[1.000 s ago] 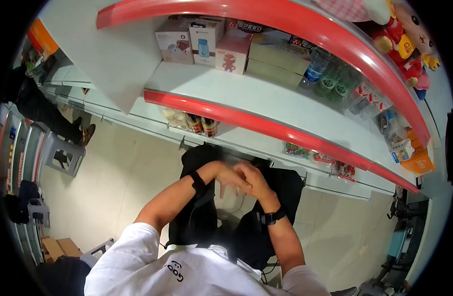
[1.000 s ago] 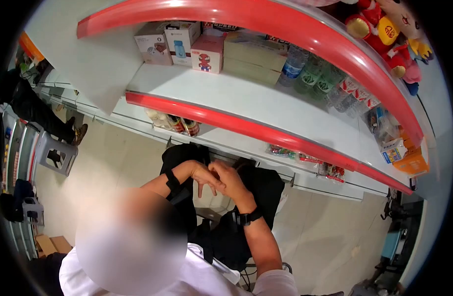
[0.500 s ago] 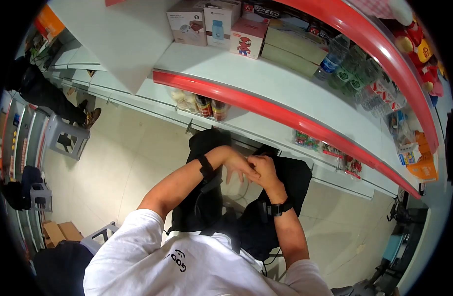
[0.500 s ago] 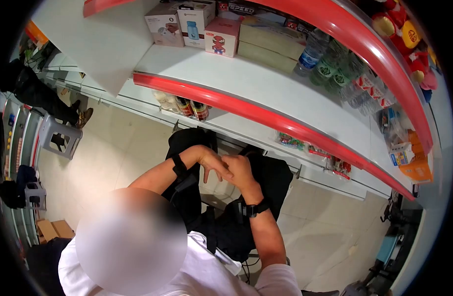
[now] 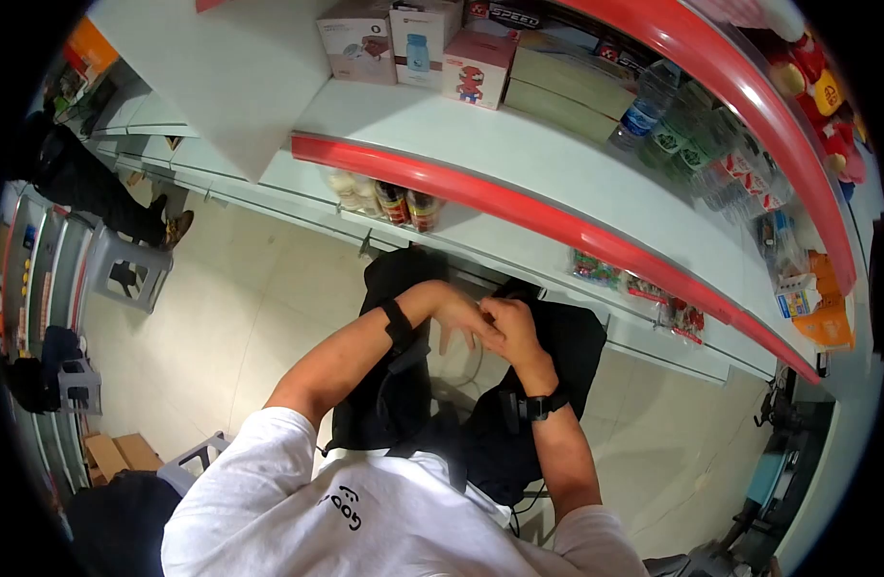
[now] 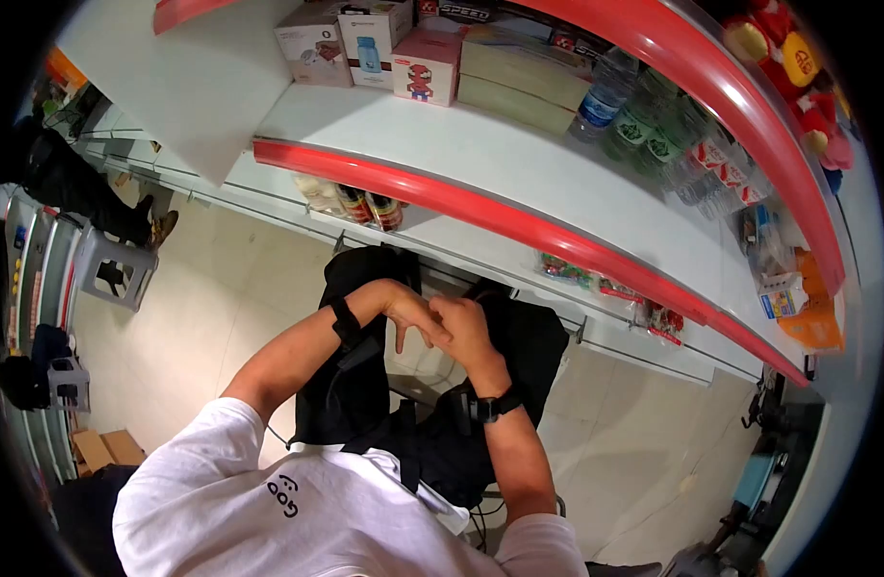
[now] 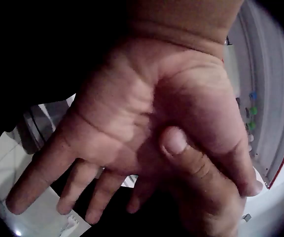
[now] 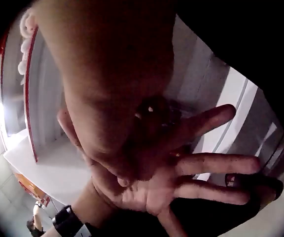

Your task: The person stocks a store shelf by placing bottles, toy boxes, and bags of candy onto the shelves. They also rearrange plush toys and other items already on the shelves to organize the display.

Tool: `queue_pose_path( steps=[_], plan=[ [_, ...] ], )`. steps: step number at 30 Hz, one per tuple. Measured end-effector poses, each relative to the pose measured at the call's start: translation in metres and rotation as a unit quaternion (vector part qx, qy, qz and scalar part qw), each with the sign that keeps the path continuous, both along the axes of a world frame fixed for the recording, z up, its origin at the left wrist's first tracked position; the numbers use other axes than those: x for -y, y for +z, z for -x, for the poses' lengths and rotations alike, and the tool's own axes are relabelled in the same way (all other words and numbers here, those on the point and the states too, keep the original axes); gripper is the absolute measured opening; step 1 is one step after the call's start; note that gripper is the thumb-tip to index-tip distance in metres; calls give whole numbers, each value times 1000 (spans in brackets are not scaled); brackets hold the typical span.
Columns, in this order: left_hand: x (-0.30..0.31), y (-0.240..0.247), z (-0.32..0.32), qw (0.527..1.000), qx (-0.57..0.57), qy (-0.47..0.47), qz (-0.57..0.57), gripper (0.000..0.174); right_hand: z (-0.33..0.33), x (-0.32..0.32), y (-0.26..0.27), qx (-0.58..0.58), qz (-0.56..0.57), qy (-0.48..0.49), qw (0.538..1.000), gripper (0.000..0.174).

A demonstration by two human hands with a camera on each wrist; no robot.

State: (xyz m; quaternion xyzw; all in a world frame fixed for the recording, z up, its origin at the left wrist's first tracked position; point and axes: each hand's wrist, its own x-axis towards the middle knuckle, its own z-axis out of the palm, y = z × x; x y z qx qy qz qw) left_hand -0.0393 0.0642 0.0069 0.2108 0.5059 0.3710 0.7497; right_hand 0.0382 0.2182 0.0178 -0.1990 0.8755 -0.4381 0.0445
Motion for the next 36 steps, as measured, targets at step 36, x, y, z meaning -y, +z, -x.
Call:
queue_pose_path(
  steps=[36],
  plan=[
    [0,12,-2,997,-68,-3,-36,99,6,12,14,-113,125,42,985,33]
  ],
)
